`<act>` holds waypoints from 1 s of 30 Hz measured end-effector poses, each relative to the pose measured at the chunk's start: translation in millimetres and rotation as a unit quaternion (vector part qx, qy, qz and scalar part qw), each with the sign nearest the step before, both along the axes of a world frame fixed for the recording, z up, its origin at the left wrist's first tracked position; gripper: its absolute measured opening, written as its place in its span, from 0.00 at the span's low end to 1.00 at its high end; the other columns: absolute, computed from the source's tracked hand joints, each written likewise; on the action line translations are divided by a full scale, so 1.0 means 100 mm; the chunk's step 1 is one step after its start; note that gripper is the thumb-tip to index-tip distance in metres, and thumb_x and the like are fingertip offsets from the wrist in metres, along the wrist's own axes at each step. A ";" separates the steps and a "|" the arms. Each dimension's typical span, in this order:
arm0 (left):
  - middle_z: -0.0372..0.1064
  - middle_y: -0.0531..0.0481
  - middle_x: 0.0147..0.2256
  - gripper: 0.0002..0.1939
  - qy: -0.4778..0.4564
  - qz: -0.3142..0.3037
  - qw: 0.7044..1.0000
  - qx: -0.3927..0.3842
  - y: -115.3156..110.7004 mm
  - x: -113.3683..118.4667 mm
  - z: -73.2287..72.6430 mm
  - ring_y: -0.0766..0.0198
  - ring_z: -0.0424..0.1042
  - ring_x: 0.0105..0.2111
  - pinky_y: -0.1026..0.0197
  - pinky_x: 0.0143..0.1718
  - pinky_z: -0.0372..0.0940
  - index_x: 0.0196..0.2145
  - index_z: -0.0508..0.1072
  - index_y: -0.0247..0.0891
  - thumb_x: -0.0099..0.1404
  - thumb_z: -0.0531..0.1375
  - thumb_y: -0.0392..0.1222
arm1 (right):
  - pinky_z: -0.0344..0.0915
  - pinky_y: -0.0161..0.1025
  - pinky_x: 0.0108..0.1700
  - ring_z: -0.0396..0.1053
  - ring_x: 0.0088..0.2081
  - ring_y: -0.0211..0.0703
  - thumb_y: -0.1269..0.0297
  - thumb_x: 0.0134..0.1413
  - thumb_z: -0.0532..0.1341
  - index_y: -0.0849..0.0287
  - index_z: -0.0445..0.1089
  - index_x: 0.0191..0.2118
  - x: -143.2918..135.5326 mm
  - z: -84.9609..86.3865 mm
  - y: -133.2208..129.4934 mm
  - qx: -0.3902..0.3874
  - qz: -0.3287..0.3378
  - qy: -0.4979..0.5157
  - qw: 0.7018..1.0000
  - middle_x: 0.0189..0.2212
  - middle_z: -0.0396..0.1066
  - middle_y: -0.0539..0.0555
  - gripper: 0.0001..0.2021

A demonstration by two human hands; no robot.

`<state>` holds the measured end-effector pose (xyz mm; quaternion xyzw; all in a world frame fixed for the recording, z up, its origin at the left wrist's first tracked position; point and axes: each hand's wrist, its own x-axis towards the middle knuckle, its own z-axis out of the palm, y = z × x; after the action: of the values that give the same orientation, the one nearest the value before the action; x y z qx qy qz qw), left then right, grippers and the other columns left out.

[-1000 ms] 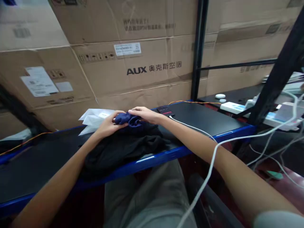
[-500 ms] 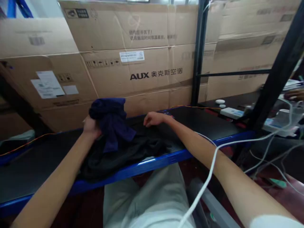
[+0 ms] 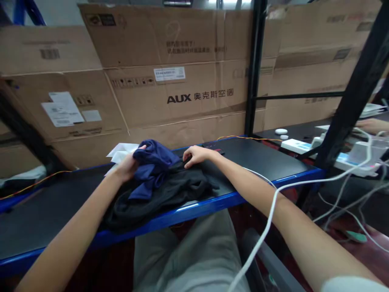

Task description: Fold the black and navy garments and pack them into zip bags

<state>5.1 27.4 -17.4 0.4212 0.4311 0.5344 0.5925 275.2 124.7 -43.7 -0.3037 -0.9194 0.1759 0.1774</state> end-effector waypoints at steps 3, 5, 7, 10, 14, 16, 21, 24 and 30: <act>0.80 0.47 0.32 0.13 0.025 -0.034 0.999 -0.032 -0.05 0.04 -0.01 0.56 0.80 0.36 0.55 0.44 0.75 0.42 0.77 0.35 0.67 0.59 0.46 | 0.63 0.35 0.37 0.72 0.33 0.42 0.64 0.52 0.64 0.62 0.79 0.34 -0.02 -0.03 0.02 0.077 -0.064 0.029 0.995 0.30 0.78 0.54 0.08; 0.81 0.47 0.33 0.15 0.035 -0.049 0.997 -0.042 -0.07 0.07 0.00 0.55 0.80 0.37 0.56 0.44 0.75 0.43 0.77 0.35 0.67 0.60 0.49 | 0.62 0.35 0.36 0.72 0.33 0.42 0.64 0.58 0.60 0.63 0.78 0.36 -0.05 -0.07 0.03 0.138 -0.126 0.072 0.980 0.32 0.78 0.56 0.10; 0.81 0.47 0.34 0.16 0.037 -0.045 0.997 -0.041 -0.07 0.08 -0.01 0.54 0.80 0.38 0.55 0.43 0.75 0.44 0.77 0.36 0.67 0.59 0.50 | 0.62 0.36 0.38 0.72 0.36 0.43 0.64 0.61 0.58 0.62 0.77 0.39 -0.09 -0.09 0.03 0.173 -0.170 0.092 0.966 0.35 0.78 0.58 0.11; 0.80 0.45 0.32 0.16 0.043 -0.022 0.998 -0.044 -0.03 0.08 -0.05 0.54 0.80 0.36 0.57 0.40 0.75 0.42 0.78 0.35 0.70 0.55 0.48 | 0.62 0.37 0.39 0.72 0.38 0.44 0.61 0.61 0.60 0.62 0.76 0.40 -0.13 -0.09 0.03 0.170 -0.177 0.091 0.965 0.37 0.78 0.59 0.11; 0.80 0.45 0.30 0.17 0.054 -0.017 0.997 -0.054 0.03 0.09 -0.11 0.59 0.79 0.30 0.62 0.34 0.74 0.35 0.78 0.35 0.71 0.54 0.48 | 0.65 0.35 0.39 0.72 0.37 0.42 0.55 0.52 0.67 0.63 0.75 0.45 -0.10 -0.02 0.03 0.068 -0.081 0.097 0.990 0.36 0.77 0.56 0.18; 0.80 0.45 0.30 0.18 0.046 -0.014 0.998 -0.051 0.04 0.08 -0.11 0.59 0.79 0.30 0.62 0.35 0.74 0.34 0.78 0.35 0.71 0.54 0.49 | 0.66 0.34 0.40 0.73 0.37 0.41 0.59 0.46 0.70 0.62 0.74 0.48 -0.05 0.00 0.05 0.022 -0.023 0.075 0.997 0.37 0.77 0.55 0.22; 0.80 0.46 0.31 0.18 0.002 0.006 1.000 -0.003 0.03 0.05 -0.06 0.54 0.80 0.35 0.55 0.42 0.75 0.36 0.78 0.37 0.68 0.57 0.53 | 0.65 0.35 0.38 0.71 0.32 0.40 0.74 0.47 0.64 0.65 0.77 0.39 0.01 -0.09 0.13 0.081 -0.073 0.075 0.991 0.30 0.75 0.54 0.11; 0.80 0.46 0.33 0.20 -0.012 0.007 1.000 -0.005 0.02 0.06 -0.06 0.53 0.80 0.36 0.54 0.41 0.75 0.38 0.78 0.37 0.68 0.56 0.57 | 0.66 0.39 0.44 0.72 0.38 0.43 0.71 0.52 0.61 0.66 0.75 0.41 -0.03 -0.10 0.12 0.127 -0.115 0.146 0.974 0.35 0.75 0.58 0.11; 0.80 0.45 0.34 0.21 -0.057 0.013 0.998 0.017 0.01 0.08 -0.06 0.55 0.79 0.38 0.55 0.43 0.74 0.39 0.77 0.37 0.68 0.55 0.58 | 0.68 0.43 0.49 0.72 0.45 0.46 0.55 0.52 0.65 0.61 0.69 0.52 -0.22 0.04 -0.24 -0.017 0.015 0.288 0.957 0.43 0.73 0.58 0.24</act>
<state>13.1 28.3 -23.0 0.3947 0.3930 0.5723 0.6018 253.1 100.9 -39.4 -0.2291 -0.8310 0.2741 0.4265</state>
